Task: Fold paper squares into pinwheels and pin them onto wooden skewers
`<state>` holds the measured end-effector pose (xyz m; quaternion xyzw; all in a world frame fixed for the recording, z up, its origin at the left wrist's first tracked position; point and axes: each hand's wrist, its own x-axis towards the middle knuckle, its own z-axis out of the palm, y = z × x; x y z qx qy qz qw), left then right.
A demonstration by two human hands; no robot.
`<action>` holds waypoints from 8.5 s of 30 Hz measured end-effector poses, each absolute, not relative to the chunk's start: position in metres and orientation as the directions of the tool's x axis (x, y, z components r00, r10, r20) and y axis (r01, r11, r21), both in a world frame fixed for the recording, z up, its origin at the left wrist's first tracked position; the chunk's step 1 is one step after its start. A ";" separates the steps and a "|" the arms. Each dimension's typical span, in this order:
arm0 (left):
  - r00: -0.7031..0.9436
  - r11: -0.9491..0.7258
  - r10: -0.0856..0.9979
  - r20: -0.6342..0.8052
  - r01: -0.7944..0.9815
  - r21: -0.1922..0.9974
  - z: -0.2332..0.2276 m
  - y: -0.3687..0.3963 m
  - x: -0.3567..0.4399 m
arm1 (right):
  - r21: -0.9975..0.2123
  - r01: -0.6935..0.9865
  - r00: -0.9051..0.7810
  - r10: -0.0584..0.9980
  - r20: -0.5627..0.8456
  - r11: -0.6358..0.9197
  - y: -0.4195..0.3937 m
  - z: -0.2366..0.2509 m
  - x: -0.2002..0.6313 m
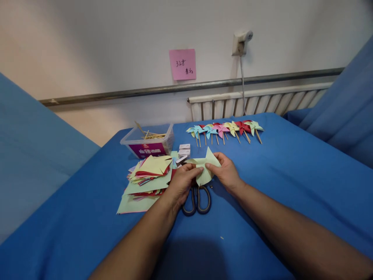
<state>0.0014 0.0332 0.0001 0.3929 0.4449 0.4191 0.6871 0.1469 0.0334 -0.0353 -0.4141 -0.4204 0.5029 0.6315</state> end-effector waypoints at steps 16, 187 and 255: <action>0.191 0.305 0.950 -0.246 -0.410 0.859 0.006 0.040 -0.003 | -0.773 0.304 0.086 0.792 0.605 0.557 0.017 -0.027 0.151; 0.176 0.295 0.952 -0.251 -0.300 0.907 0.005 0.035 0.004 | -0.798 0.426 0.127 0.844 0.520 0.427 0.021 -0.028 0.149; 0.193 0.294 0.948 -0.253 -0.230 0.928 0.000 0.036 0.006 | -0.872 0.411 0.133 0.929 0.346 0.266 0.026 -0.035 0.150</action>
